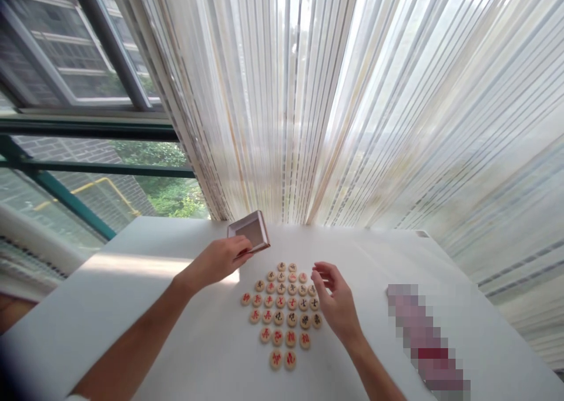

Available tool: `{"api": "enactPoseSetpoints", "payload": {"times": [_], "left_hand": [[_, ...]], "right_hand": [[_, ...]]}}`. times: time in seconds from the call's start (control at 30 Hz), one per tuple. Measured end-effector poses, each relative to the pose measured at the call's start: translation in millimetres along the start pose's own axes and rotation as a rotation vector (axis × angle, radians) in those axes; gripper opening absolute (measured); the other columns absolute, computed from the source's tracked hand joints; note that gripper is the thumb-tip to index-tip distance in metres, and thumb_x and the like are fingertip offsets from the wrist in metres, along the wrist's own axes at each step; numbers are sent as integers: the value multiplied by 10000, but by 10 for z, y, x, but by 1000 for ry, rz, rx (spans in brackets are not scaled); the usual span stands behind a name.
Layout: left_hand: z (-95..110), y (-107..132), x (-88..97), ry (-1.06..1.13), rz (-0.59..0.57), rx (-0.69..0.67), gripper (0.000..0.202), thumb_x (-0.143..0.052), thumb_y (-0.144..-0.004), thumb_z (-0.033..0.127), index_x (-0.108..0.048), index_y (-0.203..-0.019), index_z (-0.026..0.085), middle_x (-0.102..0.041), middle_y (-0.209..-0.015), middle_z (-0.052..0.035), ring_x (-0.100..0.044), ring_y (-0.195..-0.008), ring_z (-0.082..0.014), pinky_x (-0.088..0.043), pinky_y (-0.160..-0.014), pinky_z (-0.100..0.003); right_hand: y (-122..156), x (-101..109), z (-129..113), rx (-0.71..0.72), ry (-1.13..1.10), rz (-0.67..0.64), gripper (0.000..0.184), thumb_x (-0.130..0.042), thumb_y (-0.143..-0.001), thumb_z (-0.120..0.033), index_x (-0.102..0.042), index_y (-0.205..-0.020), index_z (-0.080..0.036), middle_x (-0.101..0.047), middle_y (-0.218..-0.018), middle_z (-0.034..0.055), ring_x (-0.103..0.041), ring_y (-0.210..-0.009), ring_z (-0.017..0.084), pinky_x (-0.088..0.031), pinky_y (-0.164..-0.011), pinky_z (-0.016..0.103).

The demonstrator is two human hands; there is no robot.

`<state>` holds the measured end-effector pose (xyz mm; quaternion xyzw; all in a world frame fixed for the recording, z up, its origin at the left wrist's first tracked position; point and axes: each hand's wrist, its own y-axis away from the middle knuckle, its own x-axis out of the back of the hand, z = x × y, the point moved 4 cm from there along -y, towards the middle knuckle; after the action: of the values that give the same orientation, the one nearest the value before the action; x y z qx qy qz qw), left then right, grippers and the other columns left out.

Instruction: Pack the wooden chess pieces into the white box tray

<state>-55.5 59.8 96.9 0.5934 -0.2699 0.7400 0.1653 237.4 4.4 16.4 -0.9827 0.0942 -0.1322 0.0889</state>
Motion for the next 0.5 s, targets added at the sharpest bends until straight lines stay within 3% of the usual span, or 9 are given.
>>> {"api": "enactPoseSetpoints", "payload": {"times": [0.13, 0.23, 0.3, 0.37, 0.5], "left_hand": [[260, -325, -144, -8, 20, -166, 134, -558, -1004, 254, -627, -906, 192, -667, -910, -25, -629, -825, -178, -437, -695, -264], [343, -533, -294, -1, 57, -227, 132, -560, -997, 203, -641, -896, 175, -662, -888, -44, -628, -844, -194, -456, -707, -276], [351, -626, -367, 23, 90, -244, 137, -556, -990, 169, -651, -891, 166, -663, -883, -59, -629, -864, -210, -475, -736, -300], [320, -676, -408, 67, 128, -242, 153, -555, -985, 153, -660, -874, 161, -667, -887, -73, -633, -892, -225, -495, -789, -337], [161, -656, -439, 218, 241, -202, 82, -648, -949, 250, -694, -920, 188, -679, -1096, -102, -596, -1148, -292, -451, -1026, -484]], "right_hand": [[-390, -295, -235, -52, 47, -174, 464, -563, -953, -602, -602, -1161, -190, -728, -1109, 112, -752, -914, 221, -621, -724, 309], [-713, -467, -262, -152, 174, -281, 451, -567, -958, -598, -638, -1025, -157, -738, -938, 97, -750, -786, 226, -604, -630, 311], [-900, -538, -241, -207, 272, -322, 381, -634, -961, -497, -654, -1087, -138, -727, -998, 98, -732, -844, 229, -608, -731, 365], [-1046, -586, -210, -247, 346, -361, 323, -635, -990, -362, -621, -1247, -166, -659, -1230, 95, -683, -1020, 227, -587, -865, 424], [-1207, -622, -169, -263, 431, -419, 342, -636, -991, -339, -601, -1290, -177, -627, -1296, 97, -663, -1079, 238, -574, -903, 447]]}}
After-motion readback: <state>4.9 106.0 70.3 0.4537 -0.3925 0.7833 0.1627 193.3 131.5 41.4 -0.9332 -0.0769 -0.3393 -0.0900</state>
